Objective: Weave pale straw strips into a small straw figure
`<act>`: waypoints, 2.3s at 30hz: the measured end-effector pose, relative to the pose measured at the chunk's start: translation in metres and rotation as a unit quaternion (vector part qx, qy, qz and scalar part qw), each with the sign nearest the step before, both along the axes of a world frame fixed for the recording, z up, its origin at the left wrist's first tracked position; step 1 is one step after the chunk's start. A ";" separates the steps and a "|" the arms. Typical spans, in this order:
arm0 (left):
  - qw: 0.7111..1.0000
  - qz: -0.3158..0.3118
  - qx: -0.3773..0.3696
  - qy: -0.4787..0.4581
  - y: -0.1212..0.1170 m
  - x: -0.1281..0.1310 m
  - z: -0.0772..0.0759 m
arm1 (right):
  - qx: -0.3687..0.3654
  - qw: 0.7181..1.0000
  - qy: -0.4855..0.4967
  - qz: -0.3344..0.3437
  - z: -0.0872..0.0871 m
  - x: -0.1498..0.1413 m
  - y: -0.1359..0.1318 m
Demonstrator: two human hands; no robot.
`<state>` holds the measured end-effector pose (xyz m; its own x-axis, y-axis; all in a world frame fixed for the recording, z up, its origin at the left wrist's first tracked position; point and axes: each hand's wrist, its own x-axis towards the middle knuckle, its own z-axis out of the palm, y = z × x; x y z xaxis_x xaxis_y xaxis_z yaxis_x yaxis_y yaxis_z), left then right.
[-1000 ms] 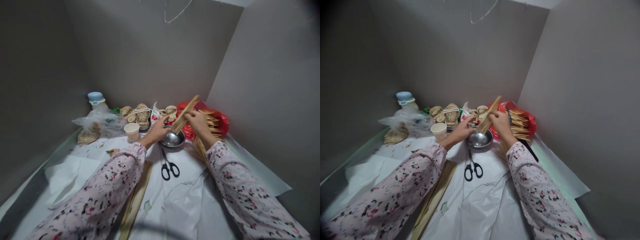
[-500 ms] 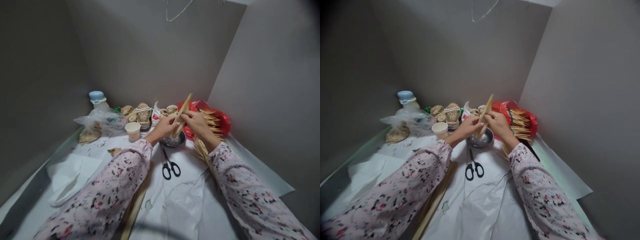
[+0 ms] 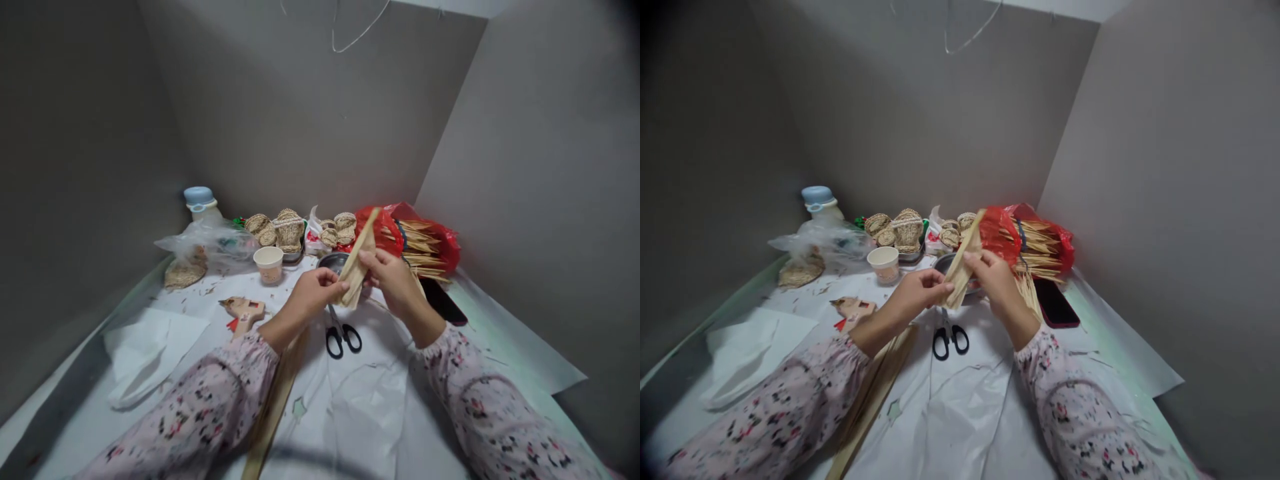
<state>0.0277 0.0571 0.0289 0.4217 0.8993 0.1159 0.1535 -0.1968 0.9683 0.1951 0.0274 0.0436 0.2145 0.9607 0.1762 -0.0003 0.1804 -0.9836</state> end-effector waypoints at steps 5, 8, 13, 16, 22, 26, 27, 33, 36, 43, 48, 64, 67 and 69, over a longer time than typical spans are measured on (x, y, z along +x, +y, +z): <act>0.993 -0.002 -0.087 -0.078 -0.030 -0.014 -0.016 | -0.072 0.994 -0.011 0.081 -0.035 -0.021 -0.030; 0.987 0.000 -0.121 -0.103 -0.041 -0.017 -0.023 | -0.060 0.995 0.030 0.080 -0.054 -0.026 -0.035; 0.986 0.009 -0.123 -0.114 -0.048 -0.019 -0.026 | -0.052 0.988 0.109 0.099 -0.066 -0.032 -0.038; 0.988 0.017 -0.112 -0.108 -0.048 -0.021 -0.028 | -0.043 0.986 0.116 0.116 -0.069 -0.033 -0.038; 0.989 0.040 -0.100 -0.098 -0.048 -0.024 -0.037 | -0.035 0.992 0.063 0.101 -0.070 -0.035 -0.037; 0.989 0.051 -0.111 -0.089 -0.050 -0.024 -0.040 | -0.078 0.993 -0.023 0.090 -0.066 -0.039 -0.038; 0.990 0.055 -0.103 -0.081 -0.050 -0.024 -0.040 | -0.078 0.993 -0.035 0.086 -0.066 -0.040 -0.038; 0.996 0.070 -0.043 -0.042 -0.045 -0.027 -0.044 | -0.076 0.994 -0.016 0.075 -0.067 -0.040 -0.040; 0.997 0.054 -0.047 -0.035 -0.045 -0.027 -0.044 | -0.073 0.994 0.012 0.079 -0.069 -0.039 -0.039; 0.983 0.070 -0.104 -0.131 -0.046 -0.025 -0.041 | -0.024 0.983 0.117 0.136 -0.074 -0.034 -0.039; 0.968 0.022 -0.142 -0.206 -0.049 -0.024 -0.036 | -0.015 0.961 0.170 0.219 -0.068 -0.036 -0.041; 0.914 -0.093 -0.265 -0.292 -0.049 -0.027 -0.033 | -0.057 0.951 0.216 0.216 -0.071 -0.033 -0.039; 0.921 -0.086 -0.255 -0.280 -0.049 -0.027 -0.035 | -0.080 0.953 0.213 0.199 -0.072 -0.034 -0.040; 0.932 -0.067 -0.240 -0.262 -0.047 -0.028 -0.037 | -0.085 0.954 0.217 0.188 -0.073 -0.034 -0.040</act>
<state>-0.0003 0.0097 -0.0084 0.5320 0.8442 -0.0648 -0.3606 0.2952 0.8847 0.1614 -0.0124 -0.0296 -0.1330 0.9910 -0.0161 -0.4475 -0.0745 -0.8912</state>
